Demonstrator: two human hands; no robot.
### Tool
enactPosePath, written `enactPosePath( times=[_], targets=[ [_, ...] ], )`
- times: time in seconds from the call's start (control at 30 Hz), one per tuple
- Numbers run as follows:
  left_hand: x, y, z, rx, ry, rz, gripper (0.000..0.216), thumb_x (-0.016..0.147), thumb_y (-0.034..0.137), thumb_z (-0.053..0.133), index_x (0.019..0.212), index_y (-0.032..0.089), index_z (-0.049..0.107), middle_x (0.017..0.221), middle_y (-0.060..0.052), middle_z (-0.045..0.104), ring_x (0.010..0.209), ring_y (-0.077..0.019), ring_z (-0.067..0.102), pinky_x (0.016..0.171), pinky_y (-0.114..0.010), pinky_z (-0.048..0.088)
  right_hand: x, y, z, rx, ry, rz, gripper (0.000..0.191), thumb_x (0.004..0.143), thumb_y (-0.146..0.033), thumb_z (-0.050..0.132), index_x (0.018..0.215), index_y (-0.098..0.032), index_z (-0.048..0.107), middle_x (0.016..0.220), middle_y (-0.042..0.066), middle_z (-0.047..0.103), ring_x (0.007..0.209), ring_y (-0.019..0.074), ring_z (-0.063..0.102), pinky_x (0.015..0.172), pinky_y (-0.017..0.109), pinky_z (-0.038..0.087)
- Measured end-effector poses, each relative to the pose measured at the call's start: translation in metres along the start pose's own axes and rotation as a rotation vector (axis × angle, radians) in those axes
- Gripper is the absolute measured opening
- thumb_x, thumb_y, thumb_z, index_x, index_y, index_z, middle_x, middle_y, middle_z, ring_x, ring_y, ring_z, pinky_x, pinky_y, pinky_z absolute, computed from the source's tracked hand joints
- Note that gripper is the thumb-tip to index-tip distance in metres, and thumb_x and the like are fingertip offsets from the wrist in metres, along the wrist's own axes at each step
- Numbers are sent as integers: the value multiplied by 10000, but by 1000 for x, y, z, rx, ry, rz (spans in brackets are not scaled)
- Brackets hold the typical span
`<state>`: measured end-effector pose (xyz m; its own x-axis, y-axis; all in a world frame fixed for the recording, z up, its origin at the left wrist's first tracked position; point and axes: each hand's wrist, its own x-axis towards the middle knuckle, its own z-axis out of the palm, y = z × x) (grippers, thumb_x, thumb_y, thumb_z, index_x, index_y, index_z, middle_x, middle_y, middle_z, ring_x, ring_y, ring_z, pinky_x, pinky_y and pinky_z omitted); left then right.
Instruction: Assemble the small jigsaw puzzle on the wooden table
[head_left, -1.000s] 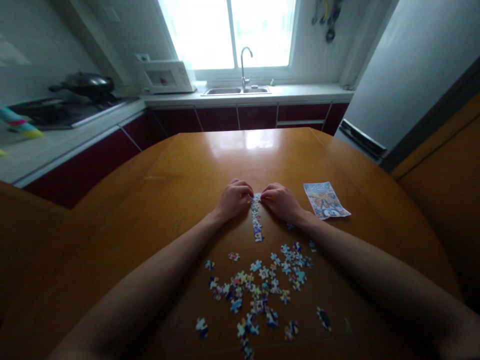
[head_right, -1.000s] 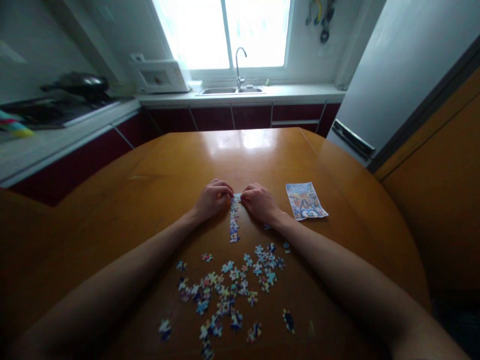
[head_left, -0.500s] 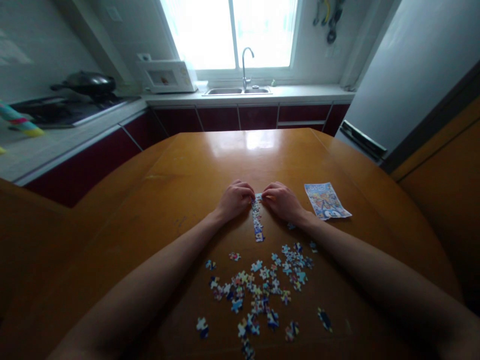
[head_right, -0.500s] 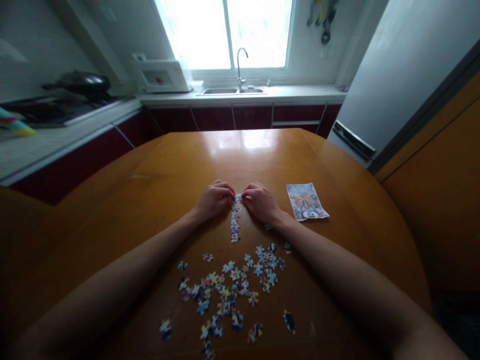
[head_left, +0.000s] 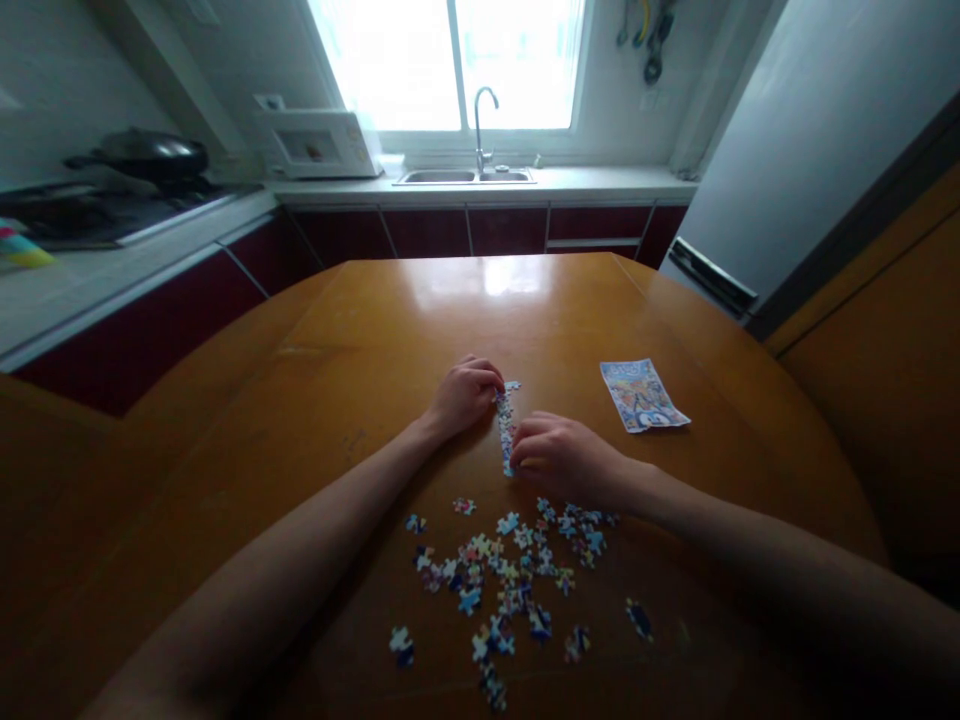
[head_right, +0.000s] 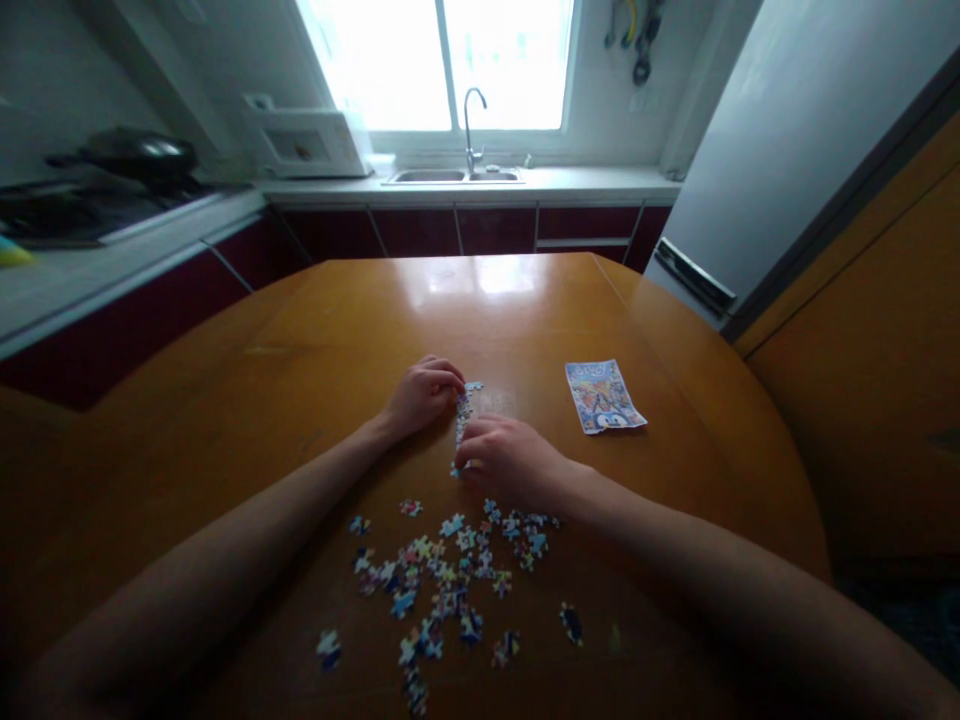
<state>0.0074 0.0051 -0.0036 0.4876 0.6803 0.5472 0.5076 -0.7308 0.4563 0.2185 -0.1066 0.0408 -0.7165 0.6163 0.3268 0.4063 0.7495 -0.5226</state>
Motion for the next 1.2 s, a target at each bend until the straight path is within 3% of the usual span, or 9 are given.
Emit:
enactPosePath(
  times=[0.1, 0.37, 0.5, 0.7, 0.87, 1.03, 1.2],
  targets=[
    [0, 1, 0, -2, 2, -1, 267, 776, 40, 559, 702, 213, 750, 804, -18, 723, 803, -185, 609, 806, -344, 497, -18, -11, 3, -79, -88, 8, 143, 914, -188, 665, 774, -187, 696, 863, 35, 667, 806, 152, 552, 742, 290, 439],
    [1, 2, 0, -6, -2, -27, 257, 763, 55, 545, 705, 210, 742, 808, -23, 721, 802, -188, 620, 796, -340, 506, -75, -36, -24, -9, -71, 130, 147, 959, -177, 596, 859, -204, 701, 896, 51, 664, 835, 163, 565, 733, 299, 457],
    [1, 3, 0, -7, -6, -29, 255, 768, 60, 540, 713, 206, 742, 815, -27, 721, 811, -189, 625, 802, -338, 507, -97, -46, -16, 15, -104, 99, 147, 969, -186, 579, 872, -212, 687, 910, 45, 666, 832, 163, 553, 728, 299, 453],
    [1, 3, -1, 6, -15, -17, 256, 770, 66, 531, 725, 200, 744, 810, -33, 718, 799, -187, 619, 798, -335, 502, -92, -43, 3, -21, -48, 136, 184, 973, -156, 542, 853, -195, 677, 917, 57, 658, 850, 169, 551, 756, 303, 459],
    [1, 2, -1, 2, -12, -19, 261, 766, 62, 527, 723, 201, 743, 813, -31, 718, 801, -184, 619, 803, -331, 502, -85, -43, 3, -52, -85, 94, 194, 976, -194, 566, 828, -205, 691, 898, 49, 658, 814, 164, 543, 725, 303, 453],
    [1, 3, -1, -11, -13, -21, 258, 773, 62, 531, 729, 202, 744, 817, -33, 718, 817, -189, 624, 803, -332, 505, -84, -38, -3, -49, -11, 247, 151, 946, -144, 586, 924, -214, 718, 943, 61, 655, 886, 180, 563, 767, 319, 470],
    [1, 3, -1, -13, -13, -21, 256, 770, 65, 533, 723, 206, 742, 816, -30, 720, 817, -188, 628, 814, -340, 508, -79, -38, 2, -95, -118, 311, 130, 918, -130, 615, 969, -199, 713, 1007, 74, 640, 907, 184, 556, 805, 332, 473]
  ],
)
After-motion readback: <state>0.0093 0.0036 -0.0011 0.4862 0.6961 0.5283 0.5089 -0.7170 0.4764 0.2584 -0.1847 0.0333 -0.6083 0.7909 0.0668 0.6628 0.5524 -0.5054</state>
